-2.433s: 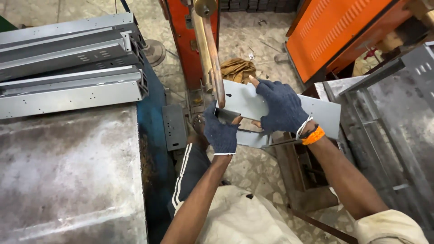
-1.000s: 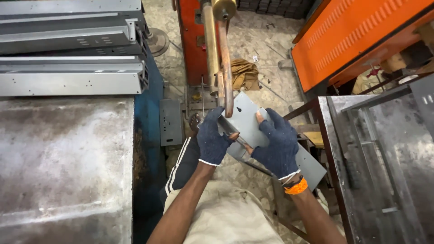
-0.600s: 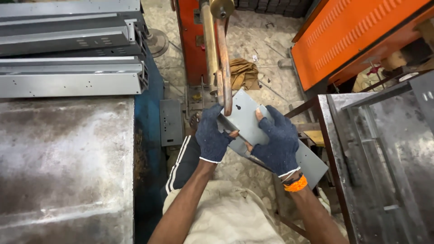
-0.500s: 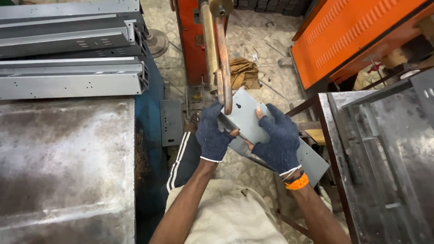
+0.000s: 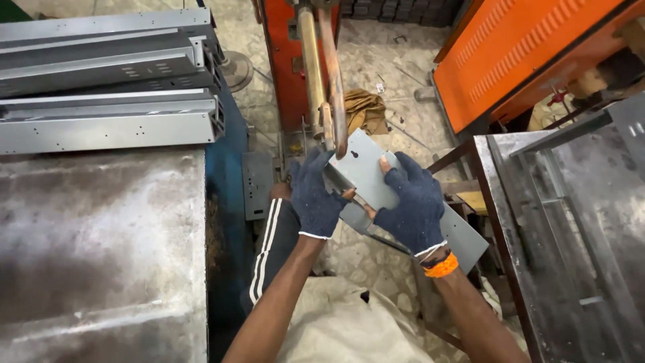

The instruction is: Spot welding metal sheets and filing metal edges to assemble metal box enclosures on a production floor.

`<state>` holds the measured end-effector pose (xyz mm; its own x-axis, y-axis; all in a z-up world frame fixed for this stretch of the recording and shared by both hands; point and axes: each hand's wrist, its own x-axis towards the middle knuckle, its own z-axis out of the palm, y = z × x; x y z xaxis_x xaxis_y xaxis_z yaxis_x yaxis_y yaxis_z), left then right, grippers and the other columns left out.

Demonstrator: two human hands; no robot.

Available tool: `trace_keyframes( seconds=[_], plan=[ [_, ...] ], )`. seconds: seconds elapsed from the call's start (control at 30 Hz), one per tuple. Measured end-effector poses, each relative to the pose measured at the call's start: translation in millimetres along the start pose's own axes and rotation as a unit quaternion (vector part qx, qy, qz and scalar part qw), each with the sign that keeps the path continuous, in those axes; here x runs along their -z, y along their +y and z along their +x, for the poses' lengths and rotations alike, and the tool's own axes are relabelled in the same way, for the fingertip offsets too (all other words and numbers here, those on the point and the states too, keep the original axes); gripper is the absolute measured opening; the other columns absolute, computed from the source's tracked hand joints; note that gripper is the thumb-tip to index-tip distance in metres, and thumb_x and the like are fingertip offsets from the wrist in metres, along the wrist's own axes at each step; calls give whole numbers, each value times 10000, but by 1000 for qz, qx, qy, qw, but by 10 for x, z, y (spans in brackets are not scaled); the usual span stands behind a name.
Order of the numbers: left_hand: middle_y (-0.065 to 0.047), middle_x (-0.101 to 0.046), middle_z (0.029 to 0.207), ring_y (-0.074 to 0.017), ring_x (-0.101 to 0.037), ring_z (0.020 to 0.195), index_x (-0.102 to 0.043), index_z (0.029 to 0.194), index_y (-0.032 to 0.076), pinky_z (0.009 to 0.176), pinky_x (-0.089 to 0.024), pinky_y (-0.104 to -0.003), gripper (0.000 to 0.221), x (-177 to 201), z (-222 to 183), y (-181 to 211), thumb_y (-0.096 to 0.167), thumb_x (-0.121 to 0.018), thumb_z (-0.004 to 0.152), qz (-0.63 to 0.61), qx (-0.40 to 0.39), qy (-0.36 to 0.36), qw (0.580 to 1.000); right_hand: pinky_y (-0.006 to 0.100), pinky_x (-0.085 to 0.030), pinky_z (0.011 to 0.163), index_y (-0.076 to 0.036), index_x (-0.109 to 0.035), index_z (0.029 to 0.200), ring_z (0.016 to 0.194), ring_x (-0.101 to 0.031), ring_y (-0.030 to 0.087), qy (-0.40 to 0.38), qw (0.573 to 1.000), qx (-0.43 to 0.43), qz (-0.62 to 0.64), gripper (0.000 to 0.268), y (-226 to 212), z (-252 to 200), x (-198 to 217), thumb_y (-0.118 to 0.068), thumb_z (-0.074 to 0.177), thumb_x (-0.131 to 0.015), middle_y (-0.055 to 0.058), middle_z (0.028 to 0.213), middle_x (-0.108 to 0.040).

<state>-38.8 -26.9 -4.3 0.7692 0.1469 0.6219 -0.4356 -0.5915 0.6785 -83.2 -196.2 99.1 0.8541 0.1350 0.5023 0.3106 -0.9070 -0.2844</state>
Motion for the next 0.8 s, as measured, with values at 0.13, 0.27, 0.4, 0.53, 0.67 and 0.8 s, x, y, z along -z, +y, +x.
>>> trace_keyframes(
  seconds=[0.13,0.27,0.4,0.53,0.67,0.8],
  plan=[
    [-167,-632,1386,-351,-583,1307,-586,1375,109,1182,-389,-478,869,96,36,43,287,-950,607,-19,2,-15,1000,480,-514,924,-130,-646,1381,1124,-649,417,12,1000,21,-12,884,-17,-44,2,-358,575,-928,241,1349,-623],
    [-139,-646,1356,-341,-592,1309,-585,1347,118,1182,-395,-462,825,76,42,12,293,-956,631,-23,-2,-22,999,471,-520,893,-109,-639,1376,1084,-653,401,-3,1000,-20,-2,910,-56,-24,14,-339,543,-926,234,1338,-630],
    [-131,-645,1345,-340,-595,1308,-574,1348,105,1174,-410,-444,805,61,22,-36,287,-948,658,-52,4,-31,998,471,-522,859,-89,-588,1435,1040,-661,370,-25,998,-55,25,996,-84,-14,39,-312,524,-923,189,1311,-648],
    [-153,-641,1328,-354,-599,1276,-578,1334,91,1190,-366,-486,860,125,82,25,261,-949,577,-38,3,-36,999,473,-517,852,-68,-545,1465,1033,-658,365,-12,998,-36,40,1019,-52,-20,-5,-329,562,-938,171,1296,-646],
    [-128,-656,1295,-341,-617,1245,-596,1324,105,1165,-400,-465,823,146,71,11,235,-971,602,-66,11,-42,997,465,-521,861,-74,-552,1453,1033,-657,357,-13,998,-48,29,1030,-40,-69,-39,-321,530,-935,165,1288,-649],
    [-124,-675,1271,-337,-642,1212,-605,1324,94,1152,-430,-470,840,205,158,93,218,-965,575,-63,3,-42,997,480,-511,861,-48,-532,1456,1046,-651,361,-1,998,-54,24,1055,-98,-38,-21,-330,524,-937,175,1294,-642]
  ],
)
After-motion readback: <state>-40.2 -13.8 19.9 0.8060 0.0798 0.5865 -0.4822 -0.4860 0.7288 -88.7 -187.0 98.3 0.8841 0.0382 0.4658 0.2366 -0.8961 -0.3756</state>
